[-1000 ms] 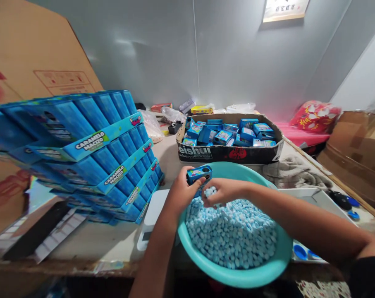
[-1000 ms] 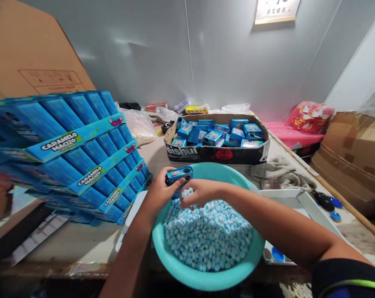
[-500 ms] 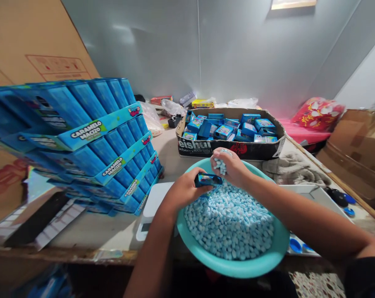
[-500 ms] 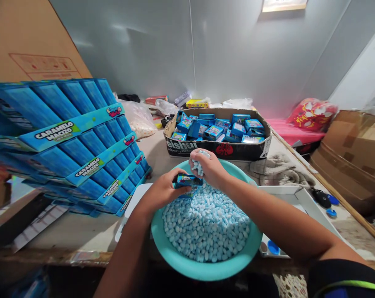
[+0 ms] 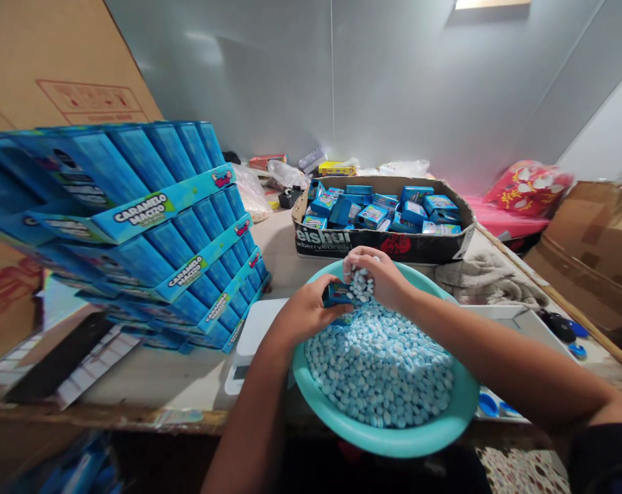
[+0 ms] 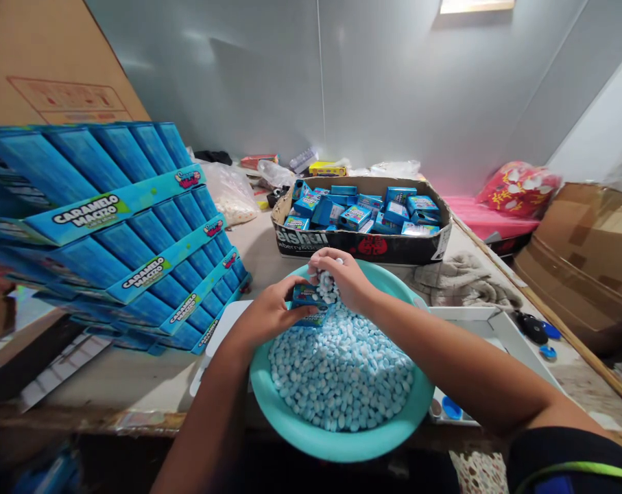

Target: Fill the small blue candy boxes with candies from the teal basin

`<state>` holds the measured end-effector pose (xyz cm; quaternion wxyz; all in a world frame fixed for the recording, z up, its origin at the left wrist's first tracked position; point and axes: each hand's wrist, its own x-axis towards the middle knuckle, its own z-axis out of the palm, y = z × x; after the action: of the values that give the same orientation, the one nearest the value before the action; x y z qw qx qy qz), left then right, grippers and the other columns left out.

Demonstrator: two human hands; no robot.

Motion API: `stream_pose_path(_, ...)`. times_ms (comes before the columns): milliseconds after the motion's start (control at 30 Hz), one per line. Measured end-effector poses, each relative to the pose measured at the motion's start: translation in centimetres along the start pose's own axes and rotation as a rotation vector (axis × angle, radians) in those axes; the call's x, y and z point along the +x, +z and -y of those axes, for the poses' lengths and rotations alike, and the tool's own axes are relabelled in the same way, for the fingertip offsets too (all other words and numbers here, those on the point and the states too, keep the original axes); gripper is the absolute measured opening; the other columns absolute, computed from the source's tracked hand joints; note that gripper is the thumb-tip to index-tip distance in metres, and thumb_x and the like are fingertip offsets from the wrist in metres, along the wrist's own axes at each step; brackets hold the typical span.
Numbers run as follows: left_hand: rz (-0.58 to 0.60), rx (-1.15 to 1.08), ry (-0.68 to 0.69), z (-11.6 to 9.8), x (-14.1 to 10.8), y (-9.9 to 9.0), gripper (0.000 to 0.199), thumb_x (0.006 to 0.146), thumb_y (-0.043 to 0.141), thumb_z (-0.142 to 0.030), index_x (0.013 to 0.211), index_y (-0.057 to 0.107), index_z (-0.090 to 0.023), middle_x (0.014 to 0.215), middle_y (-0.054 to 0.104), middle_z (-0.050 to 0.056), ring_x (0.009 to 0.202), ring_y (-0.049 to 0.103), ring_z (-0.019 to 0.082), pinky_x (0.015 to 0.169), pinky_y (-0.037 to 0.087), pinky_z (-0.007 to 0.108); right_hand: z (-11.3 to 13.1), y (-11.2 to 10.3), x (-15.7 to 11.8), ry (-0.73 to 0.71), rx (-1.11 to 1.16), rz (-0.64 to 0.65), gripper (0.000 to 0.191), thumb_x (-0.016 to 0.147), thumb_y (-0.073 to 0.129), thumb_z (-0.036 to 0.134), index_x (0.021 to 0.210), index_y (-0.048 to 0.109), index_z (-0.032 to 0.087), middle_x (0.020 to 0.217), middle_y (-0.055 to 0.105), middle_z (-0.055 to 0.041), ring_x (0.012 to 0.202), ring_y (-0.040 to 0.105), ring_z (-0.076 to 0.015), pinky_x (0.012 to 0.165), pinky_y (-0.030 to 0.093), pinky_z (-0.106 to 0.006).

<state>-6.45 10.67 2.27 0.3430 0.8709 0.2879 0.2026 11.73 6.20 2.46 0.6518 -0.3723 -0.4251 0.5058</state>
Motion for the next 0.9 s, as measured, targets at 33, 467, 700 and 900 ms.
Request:
stream_pose_path(33,-0.014,-0.016,0.027,-0.1,-0.1,0.0,0.048,0.081,0.075,-0.047,0.121,0.065,-0.022,0.112,0.073,0.006,0.102,0.068,0.027,0.088,0.053,0.036,0.0,0.0,0.0,-0.007,0.000,0.001,0.026,0.074,0.076,0.042,0.072,0.065,0.019,0.071,0.065,-0.0002,0.065,0.059,-0.0142,0.065,0.047,-0.027)
stream_pose_path(467,-0.318,-0.039,0.010,0.0,0.0,0.0,0.041,0.079,0.076,-0.044,0.112,0.065,-0.022,0.103,0.074,0.003,0.094,0.070,0.022,0.083,0.054,0.030,0.0,-0.3,0.1,-0.072,-0.376,0.049,0.032,0.082,0.067,0.049,0.087,0.073,0.018,0.089,0.070,-0.0032,0.084,0.060,-0.0173,0.075,0.045,-0.028)
stream_pose_path(700,-0.326,0.002,0.008,0.2,-0.1,-0.1,0.042,0.078,0.077,-0.046,0.111,0.067,-0.022,0.103,0.074,0.005,0.094,0.070,0.023,0.081,0.053,0.031,-0.1,-0.4,-0.1,-0.168,-0.642,0.069,0.029,0.079,0.074,0.042,0.096,0.074,0.019,0.097,0.072,-0.0041,0.085,0.061,-0.0172,0.070,0.044,-0.026)
stream_pose_path(900,-0.318,-0.009,0.028,0.4,0.0,0.1,0.042,0.080,0.076,-0.045,0.114,0.067,-0.022,0.104,0.075,0.004,0.095,0.070,0.023,0.082,0.053,0.031,-0.4,-1.4,0.7,-0.213,-0.716,0.062,0.020,0.080,0.067,0.032,0.091,0.076,0.017,0.087,0.072,-0.0040,0.078,0.061,-0.0167,0.064,0.044,-0.025)
